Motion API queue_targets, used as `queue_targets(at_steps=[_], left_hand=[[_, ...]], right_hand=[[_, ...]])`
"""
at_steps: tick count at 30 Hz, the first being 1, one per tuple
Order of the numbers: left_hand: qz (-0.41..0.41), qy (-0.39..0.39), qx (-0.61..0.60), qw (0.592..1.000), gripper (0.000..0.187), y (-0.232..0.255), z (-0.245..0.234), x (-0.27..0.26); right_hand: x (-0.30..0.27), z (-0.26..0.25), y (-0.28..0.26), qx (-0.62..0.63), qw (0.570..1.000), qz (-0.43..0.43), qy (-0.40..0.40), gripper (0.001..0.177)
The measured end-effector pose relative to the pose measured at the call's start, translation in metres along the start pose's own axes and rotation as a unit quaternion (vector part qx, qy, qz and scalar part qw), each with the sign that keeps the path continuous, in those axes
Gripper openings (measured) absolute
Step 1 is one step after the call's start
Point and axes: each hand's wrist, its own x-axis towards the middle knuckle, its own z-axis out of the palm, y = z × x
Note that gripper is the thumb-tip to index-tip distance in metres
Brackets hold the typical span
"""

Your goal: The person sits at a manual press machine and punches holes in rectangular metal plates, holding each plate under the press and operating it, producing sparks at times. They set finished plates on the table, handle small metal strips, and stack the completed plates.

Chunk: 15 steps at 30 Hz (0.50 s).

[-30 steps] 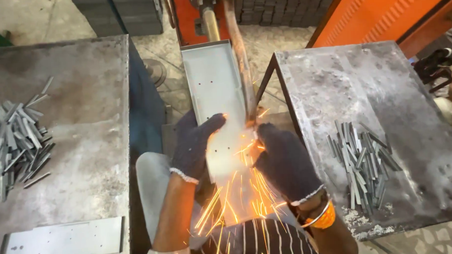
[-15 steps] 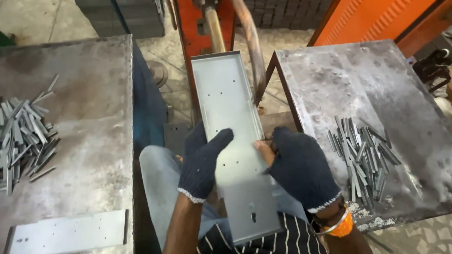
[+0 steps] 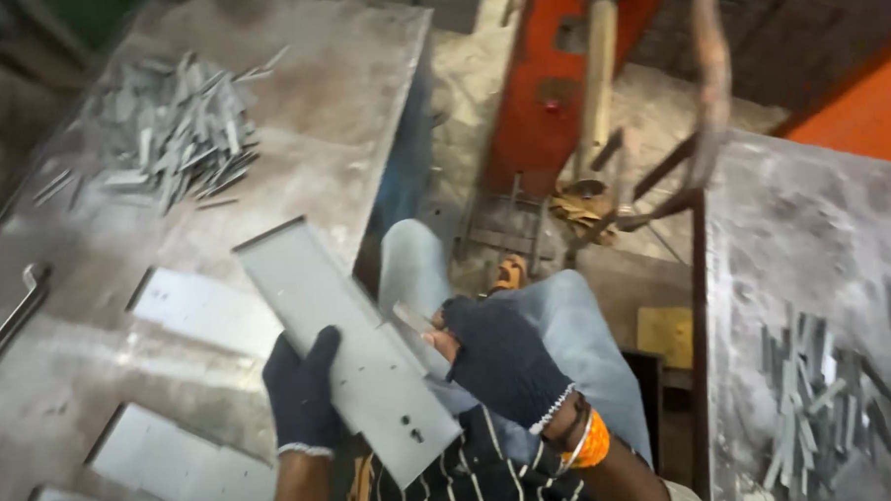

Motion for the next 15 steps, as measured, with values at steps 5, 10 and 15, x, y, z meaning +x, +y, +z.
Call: queue_targets(at_steps=[5,10,15], left_hand=[[-0.015,0.154,0.067,0.986,0.040,-0.033,-0.086,-0.008],[0.064,0.240,0.065,0.967,0.039,-0.069,-0.159,-0.031],[-0.005,0.298,0.069,0.952,0.040,-0.111,-0.227,-0.021]], right_hand=[[0.015,0.042,-0.018,0.148,0.982,0.023,-0.117,0.021],[0.017,0.077,-0.041,0.192,0.941,0.057,-0.272,0.023],[0.016,0.103,-0.045,0.204,0.922,0.011,-0.330,0.025]])
